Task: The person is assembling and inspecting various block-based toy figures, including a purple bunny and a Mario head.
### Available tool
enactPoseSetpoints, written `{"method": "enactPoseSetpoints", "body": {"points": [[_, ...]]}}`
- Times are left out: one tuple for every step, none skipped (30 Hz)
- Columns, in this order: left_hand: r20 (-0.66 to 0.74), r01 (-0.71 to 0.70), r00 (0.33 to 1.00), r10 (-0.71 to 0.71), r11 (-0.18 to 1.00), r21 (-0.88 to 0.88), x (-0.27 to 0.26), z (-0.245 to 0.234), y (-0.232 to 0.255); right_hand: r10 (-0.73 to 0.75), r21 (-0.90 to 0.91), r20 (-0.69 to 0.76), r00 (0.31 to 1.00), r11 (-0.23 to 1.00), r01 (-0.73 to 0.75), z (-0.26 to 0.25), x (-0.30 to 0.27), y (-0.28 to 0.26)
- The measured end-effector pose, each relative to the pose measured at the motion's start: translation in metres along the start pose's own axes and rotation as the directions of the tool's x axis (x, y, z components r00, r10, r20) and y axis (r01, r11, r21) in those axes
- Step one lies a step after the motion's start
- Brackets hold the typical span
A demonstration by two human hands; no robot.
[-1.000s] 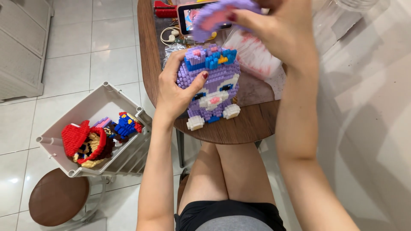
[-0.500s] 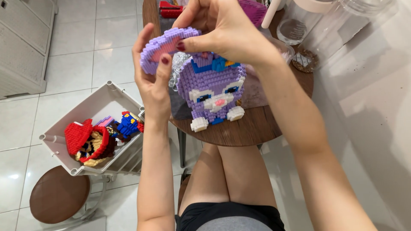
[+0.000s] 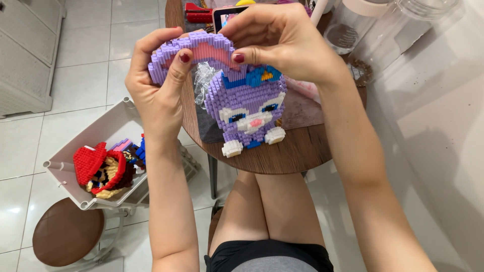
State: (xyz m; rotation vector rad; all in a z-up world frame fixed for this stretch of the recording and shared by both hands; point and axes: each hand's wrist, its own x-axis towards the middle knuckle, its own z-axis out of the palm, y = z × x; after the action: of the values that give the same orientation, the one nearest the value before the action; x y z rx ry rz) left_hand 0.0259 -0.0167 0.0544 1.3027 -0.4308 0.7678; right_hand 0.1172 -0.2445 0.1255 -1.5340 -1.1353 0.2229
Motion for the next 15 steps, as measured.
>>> {"method": "enactPoseSetpoints", "body": {"points": [[0.001, 0.0, 1.0, 0.0, 1.0, 0.002, 0.0, 0.001, 0.001, -0.001, 0.001, -0.001, 1.0, 1.0, 0.001, 0.0, -0.001, 0.001], [0.004, 0.011, 1.0, -0.01, 1.0, -0.018, -0.001, 0.0, 0.002, -0.016, -0.009, -0.011, 1.0, 1.0, 0.016, 0.001, -0.002, 0.003], [0.006, 0.021, 1.0, -0.021, 0.999, -0.038, -0.002, 0.0, 0.004, -0.03, -0.019, -0.021, 0.999, 0.999, 0.03, 0.002, -0.002, 0.005], [0.006, 0.022, 1.0, -0.022, 0.999, -0.037, -0.003, -0.001, 0.001, -0.03, -0.017, -0.021, 0.999, 0.999, 0.03, 0.002, -0.003, 0.006], [0.012, 0.017, 1.0, -0.017, 1.0, 0.0, -0.005, -0.001, -0.001, -0.05, -0.047, -0.024, 0.998, 0.998, 0.049, 0.002, -0.004, 0.007], [0.019, 0.013, 1.0, -0.013, 0.999, 0.034, -0.007, -0.001, -0.005, -0.069, -0.079, -0.028, 0.997, 0.995, 0.067, 0.001, -0.005, 0.008], [0.02, 0.015, 1.0, -0.015, 0.999, 0.033, -0.007, 0.0, -0.006, -0.067, -0.079, -0.03, 0.997, 0.995, 0.065, 0.001, -0.005, 0.007], [0.022, 0.013, 1.0, -0.013, 1.0, 0.005, -0.007, 0.001, -0.007, -0.065, -0.078, -0.034, 0.997, 0.995, 0.062, 0.002, -0.004, 0.007], [0.024, 0.011, 1.0, -0.01, 1.0, -0.023, -0.007, 0.002, -0.009, -0.062, -0.077, -0.037, 0.997, 0.995, 0.059, 0.003, -0.003, 0.006], [0.024, 0.011, 1.0, -0.011, 1.0, -0.025, -0.007, 0.003, -0.008, -0.061, -0.078, -0.037, 0.997, 0.995, 0.058, 0.002, -0.003, 0.006], [0.017, 0.028, 0.999, -0.027, 0.998, -0.064, -0.007, 0.004, -0.008, -0.047, -0.073, -0.037, 0.998, 0.996, 0.044, 0.002, -0.003, 0.005], [0.012, 0.046, 0.999, -0.045, 0.994, -0.103, -0.007, 0.004, -0.008, -0.032, -0.069, -0.038, 0.999, 0.997, 0.029, 0.002, -0.002, 0.005], [0.012, 0.047, 0.999, -0.046, 0.993, -0.104, -0.007, 0.002, -0.008, -0.03, -0.069, -0.039, 0.999, 0.997, 0.027, 0.004, -0.003, 0.003], [0.006, 0.036, 0.999, -0.036, 0.997, -0.075, -0.008, 0.0, -0.009, -0.017, -0.069, -0.047, 0.999, 0.997, 0.014, 0.005, -0.003, 0.002], [0.001, 0.026, 1.0, -0.026, 0.999, -0.045, -0.008, -0.003, -0.009, -0.005, -0.069, -0.055, 0.998, 0.998, 0.001, 0.007, -0.004, 0.0]]}}
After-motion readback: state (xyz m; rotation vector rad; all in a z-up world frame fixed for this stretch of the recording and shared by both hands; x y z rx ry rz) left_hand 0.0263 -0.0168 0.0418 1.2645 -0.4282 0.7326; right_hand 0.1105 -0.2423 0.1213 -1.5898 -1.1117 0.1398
